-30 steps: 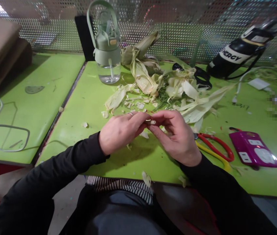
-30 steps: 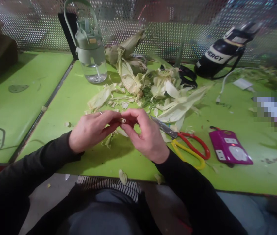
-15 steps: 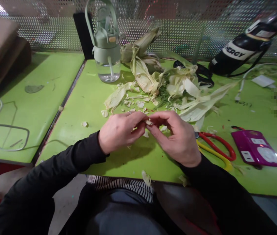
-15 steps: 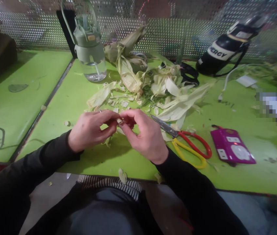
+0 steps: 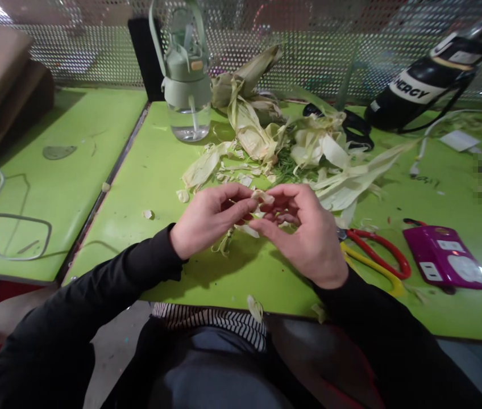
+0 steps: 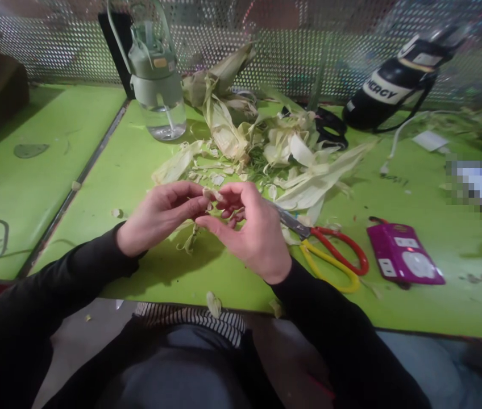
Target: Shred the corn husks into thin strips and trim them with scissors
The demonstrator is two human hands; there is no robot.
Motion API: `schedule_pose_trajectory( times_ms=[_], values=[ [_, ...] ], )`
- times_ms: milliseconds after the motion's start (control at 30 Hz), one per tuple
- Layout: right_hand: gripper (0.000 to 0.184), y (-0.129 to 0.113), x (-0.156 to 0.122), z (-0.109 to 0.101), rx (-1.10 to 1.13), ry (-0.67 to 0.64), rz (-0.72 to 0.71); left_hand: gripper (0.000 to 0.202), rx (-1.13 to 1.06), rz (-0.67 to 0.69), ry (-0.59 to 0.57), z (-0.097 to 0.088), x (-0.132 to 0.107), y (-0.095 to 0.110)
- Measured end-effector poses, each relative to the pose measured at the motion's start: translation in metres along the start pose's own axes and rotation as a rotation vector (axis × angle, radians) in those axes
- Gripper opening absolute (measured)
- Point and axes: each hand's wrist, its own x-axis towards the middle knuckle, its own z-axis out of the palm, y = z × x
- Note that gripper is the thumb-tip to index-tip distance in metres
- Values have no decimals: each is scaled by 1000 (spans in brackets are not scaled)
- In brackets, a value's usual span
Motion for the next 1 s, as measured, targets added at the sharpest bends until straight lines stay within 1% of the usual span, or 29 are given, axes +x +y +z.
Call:
schedule_pose_trajectory(
  times_ms=[33, 67, 100, 200, 267, 333, 433, 533, 667, 733, 833, 900, 1000],
  values=[
    [38, 1, 0, 1, 16, 1, 19, 28, -6, -2, 12, 1, 0, 0],
    [38, 1, -1, 3, 11, 13, 21, 30, -23, -11, 12, 1, 0, 0],
    [32, 2, -1, 4, -13, 31, 8, 31, -49, -24, 2, 2, 0, 0],
    [8, 5, -2, 5, -111, 94, -61, 33, -133, -66, -36, 3, 0, 1],
    [1, 5, -2, 5, -150, 134, -89, 33, -151, -75, -37, 4, 0, 1],
    [4, 5, -3, 4, -162, 156, -95, 34, -134, -68, -24, 5, 0, 1],
    [3, 4, -4, 5, -118, 156, -55, 33, -78, -60, -15, 5, 0, 2],
    [14, 4, -3, 6, -93, 143, -50, 31, -60, -66, -38, 5, 0, 3],
    [3, 3, -2, 7, -155, 164, -117, 32, -91, -81, -48, 6, 0, 2],
    [3, 2, -1, 7, -171, 173, -120, 36, -125, -73, -25, 8, -1, 1],
    [4, 0, -1, 4, -158, 147, -112, 45, -141, -47, -1, 8, -1, 0],
    [5, -1, 0, 0, -109, 77, -87, 45, -139, -43, -18, 6, -1, 0],
    [5, -2, 1, -6, 17, -30, -10, 43, -152, -32, -58, 2, 0, 2]
  ],
)
